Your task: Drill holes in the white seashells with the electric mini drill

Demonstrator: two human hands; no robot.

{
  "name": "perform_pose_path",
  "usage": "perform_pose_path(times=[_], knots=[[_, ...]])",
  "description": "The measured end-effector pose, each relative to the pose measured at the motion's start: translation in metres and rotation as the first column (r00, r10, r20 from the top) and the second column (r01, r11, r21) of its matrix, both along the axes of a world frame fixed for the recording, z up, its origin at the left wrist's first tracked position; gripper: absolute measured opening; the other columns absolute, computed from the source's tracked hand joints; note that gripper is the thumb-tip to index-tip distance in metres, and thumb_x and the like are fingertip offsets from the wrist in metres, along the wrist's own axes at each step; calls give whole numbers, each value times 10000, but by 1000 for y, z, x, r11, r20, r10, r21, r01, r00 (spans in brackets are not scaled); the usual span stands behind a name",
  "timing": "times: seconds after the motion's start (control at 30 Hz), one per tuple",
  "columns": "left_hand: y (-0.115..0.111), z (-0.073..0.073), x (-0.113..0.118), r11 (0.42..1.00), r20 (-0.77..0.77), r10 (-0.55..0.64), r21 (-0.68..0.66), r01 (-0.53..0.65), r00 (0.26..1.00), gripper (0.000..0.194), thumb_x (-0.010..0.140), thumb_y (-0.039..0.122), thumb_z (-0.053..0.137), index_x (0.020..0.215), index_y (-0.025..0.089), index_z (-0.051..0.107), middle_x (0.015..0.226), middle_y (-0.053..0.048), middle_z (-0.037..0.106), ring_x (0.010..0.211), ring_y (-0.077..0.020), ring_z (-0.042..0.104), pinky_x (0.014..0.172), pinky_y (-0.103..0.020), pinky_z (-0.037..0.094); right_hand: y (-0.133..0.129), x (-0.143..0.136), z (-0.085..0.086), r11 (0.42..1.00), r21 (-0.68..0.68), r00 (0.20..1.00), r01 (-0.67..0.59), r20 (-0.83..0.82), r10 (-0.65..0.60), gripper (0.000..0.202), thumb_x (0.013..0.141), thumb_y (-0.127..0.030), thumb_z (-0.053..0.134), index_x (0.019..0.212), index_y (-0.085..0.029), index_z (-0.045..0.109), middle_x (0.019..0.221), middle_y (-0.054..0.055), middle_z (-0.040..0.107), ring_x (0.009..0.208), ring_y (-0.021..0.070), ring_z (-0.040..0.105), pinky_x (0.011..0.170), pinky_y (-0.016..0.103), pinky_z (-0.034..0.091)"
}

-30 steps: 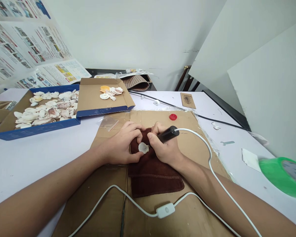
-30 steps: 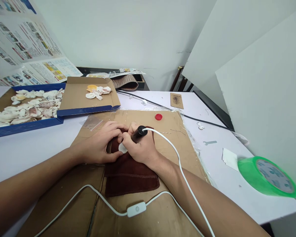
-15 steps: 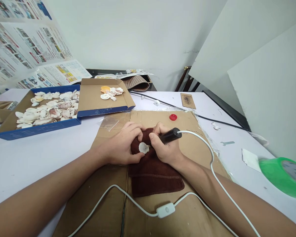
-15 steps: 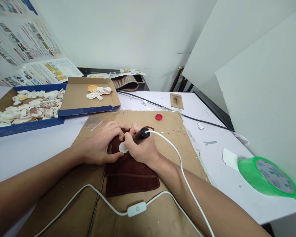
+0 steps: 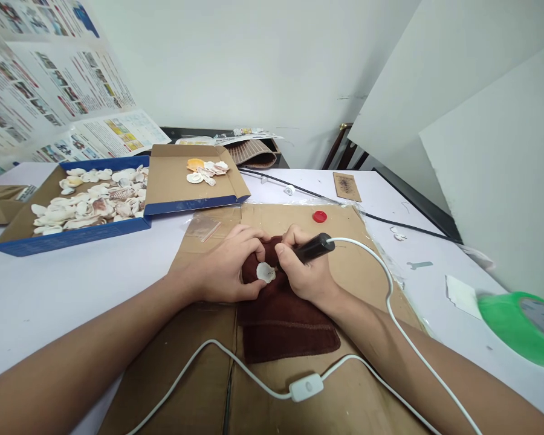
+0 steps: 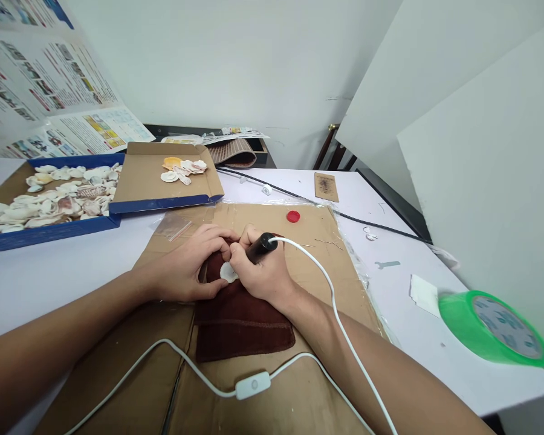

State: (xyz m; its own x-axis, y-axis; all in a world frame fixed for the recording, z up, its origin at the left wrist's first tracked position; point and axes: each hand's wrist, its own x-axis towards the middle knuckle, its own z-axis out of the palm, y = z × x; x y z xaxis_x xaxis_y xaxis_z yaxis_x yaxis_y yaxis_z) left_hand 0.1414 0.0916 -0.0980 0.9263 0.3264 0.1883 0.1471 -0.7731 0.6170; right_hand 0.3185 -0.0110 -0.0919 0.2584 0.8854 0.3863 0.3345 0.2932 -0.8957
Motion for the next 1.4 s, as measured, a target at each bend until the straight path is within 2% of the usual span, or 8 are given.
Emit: perform_pose_path(times=[0.43, 0.63, 0.93, 1.2, 1.4], knots=[[-2, 2, 0, 1000, 29, 4, -3, -4, 1000, 271, 785, 246, 765, 896, 244, 518, 1338, -114, 652, 1362, -356, 533, 1107, -546, 515, 4, 1, -3, 999, -34, 1000, -16, -27, 15, 308, 833, -366, 643, 647, -261, 422, 562, -59, 447, 546, 129, 403, 546, 299, 359], [-2, 1, 1, 1000, 24, 4, -11, -3, 1000, 269, 794, 256, 769, 897, 239, 521, 1354, -117, 640, 1334, -346, 544, 1107, -541, 512, 6, 3, -3, 997, -71, 998, 37, -37, -40, 306, 838, -380, 638, 643, -266, 433, 585, -44, 462, 583, 153, 455, 564, 313, 390], [0, -3, 0, 1000, 33, 1, 1, -1, 999, 263, 793, 256, 775, 895, 246, 533, 1328, -113, 665, 1408, -355, 534, 1140, -557, 500, 1, 2, -3, 999, -2, 999, 43, 7, -43, 310, 830, -366, 669, 637, -260, 451, 542, -60, 461, 513, 126, 408, 524, 299, 360], [0, -3, 0, 1000, 28, -1, -7, 1, 1000, 260, 802, 256, 777, 902, 244, 537, 1361, -123, 647, 1434, -348, 511, 1167, -546, 478, 2, 1, 0, 998, 36, 998, 52, 16, -53, 305, 825, -339, 639, 617, -260, 432, 561, -57, 440, 527, 124, 403, 531, 296, 351], [0, -1, 0, 1000, 36, -8, -5, 8, 999, 252, 808, 239, 766, 900, 242, 531, 1367, -111, 642, 1401, -340, 534, 1153, -534, 484, 2, 2, -2, 1000, -6, 999, 31, 13, -31, 292, 831, -347, 629, 629, -265, 435, 549, -61, 442, 515, 126, 405, 526, 304, 349]])
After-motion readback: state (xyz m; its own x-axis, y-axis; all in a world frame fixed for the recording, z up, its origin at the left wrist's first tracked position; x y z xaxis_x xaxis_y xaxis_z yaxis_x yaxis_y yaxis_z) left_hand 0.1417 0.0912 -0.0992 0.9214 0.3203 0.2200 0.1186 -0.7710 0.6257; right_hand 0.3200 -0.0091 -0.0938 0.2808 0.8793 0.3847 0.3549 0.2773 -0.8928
